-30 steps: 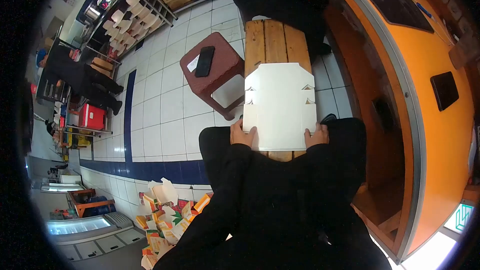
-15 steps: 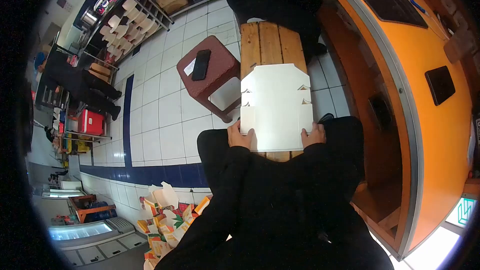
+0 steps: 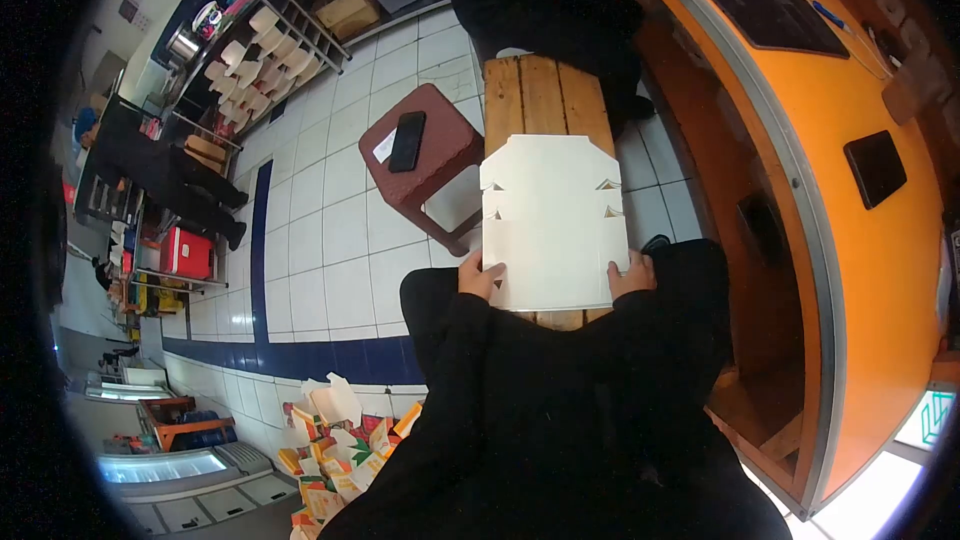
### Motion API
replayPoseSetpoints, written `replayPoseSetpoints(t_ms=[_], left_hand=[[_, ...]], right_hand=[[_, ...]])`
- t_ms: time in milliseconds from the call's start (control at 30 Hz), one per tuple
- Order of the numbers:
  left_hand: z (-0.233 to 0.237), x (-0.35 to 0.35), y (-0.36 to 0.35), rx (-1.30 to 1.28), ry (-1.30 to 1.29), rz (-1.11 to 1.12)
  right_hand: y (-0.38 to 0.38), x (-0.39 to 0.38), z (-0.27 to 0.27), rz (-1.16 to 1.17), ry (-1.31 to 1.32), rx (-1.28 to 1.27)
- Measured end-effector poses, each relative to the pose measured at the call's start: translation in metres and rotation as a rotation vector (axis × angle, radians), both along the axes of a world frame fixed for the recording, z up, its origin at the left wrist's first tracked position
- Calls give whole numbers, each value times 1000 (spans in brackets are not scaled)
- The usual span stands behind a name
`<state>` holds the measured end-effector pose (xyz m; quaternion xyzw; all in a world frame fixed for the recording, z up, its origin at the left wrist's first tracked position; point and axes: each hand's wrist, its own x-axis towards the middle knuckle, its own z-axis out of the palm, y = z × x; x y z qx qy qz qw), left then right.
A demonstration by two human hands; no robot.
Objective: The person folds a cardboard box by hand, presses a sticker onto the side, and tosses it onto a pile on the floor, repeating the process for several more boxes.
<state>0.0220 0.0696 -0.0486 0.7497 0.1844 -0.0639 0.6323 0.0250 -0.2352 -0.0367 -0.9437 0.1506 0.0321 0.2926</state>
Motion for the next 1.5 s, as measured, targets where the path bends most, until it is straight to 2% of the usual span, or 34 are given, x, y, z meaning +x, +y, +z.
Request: replayPoseSetpoints(t_ms=[67, 100, 133, 200, 267, 333, 367, 400, 467, 533, 567, 600, 667, 700, 733, 800, 833, 900, 967, 1033, 1100, 1300, 1500], left_hand=[[6, 0, -3, -52, 18, 1], [-2, -1, 1, -74, -56, -8], [-1, -2, 3, -95, -130, -17], [12, -5, 3, -189, -179, -35], [41, -11, -3, -489, -292, 17], [61, -12, 0, -515, -279, 37], [71, -12, 1, -512, -363, 29], [74, -13, 2, -509, -442, 24], [65, -14, 1, -432, -445, 25], [48, -10, -6, -185, -360, 0], [39, -10, -9, -120, -230, 44], [29, -5, -7, -119, -242, 52], [13, -3, -4, 9, -295, 30], [41, -6, -7, 1, -210, 21], [8, -3, -2, 30, -331, 44], [5, -5, -4, 411, -206, -2], [2, -8, -10, 404, -207, -12], [-1, -10, -18, 958, -275, 5], [-4, -10, -19, 900, -332, 57], [0, -10, -19, 839, -385, 112], [8, -11, -20, 694, -268, 96], [34, -17, -30, 684, -96, 106], [29, -17, -28, 694, -194, 127]], right_hand=[[-1, 2, -8, -15, -3, 44], [0, 2, -13, -49, -79, 43], [3, 5, -10, -84, -156, 43], [3, 13, 7, -57, -127, 84], [-1, 17, 32, -28, -93, 122], [-7, 21, 53, 86, -192, 569], [-8, 23, 58, 148, -239, 791], [-8, 23, 60, 148, -238, 791], [-9, 18, 61, 144, -267, 648], [-7, 14, 45, 128, -256, 570], [-8, 14, 35, 111, -255, 495], [-9, 15, 35, 123, -264, 496], [-12, 8, 36, 145, -254, 304], [-8, 3, 48, 129, -201, 331], [-7, -3, 40, 125, -190, 330], [-8, -3, 14, 162, 13, 58], [-5, -5, 5, 142, 68, 44], [0, -7, 0, 65, 72, 13], [5, -5, 8, 23, 70, 15], [6, -3, 14, -49, -15, 160], [8, -3, 13, -18, -14, 110], [10, -2, 9, 14, -24, 23], [9, -1, 14, 18, -1, 54]])
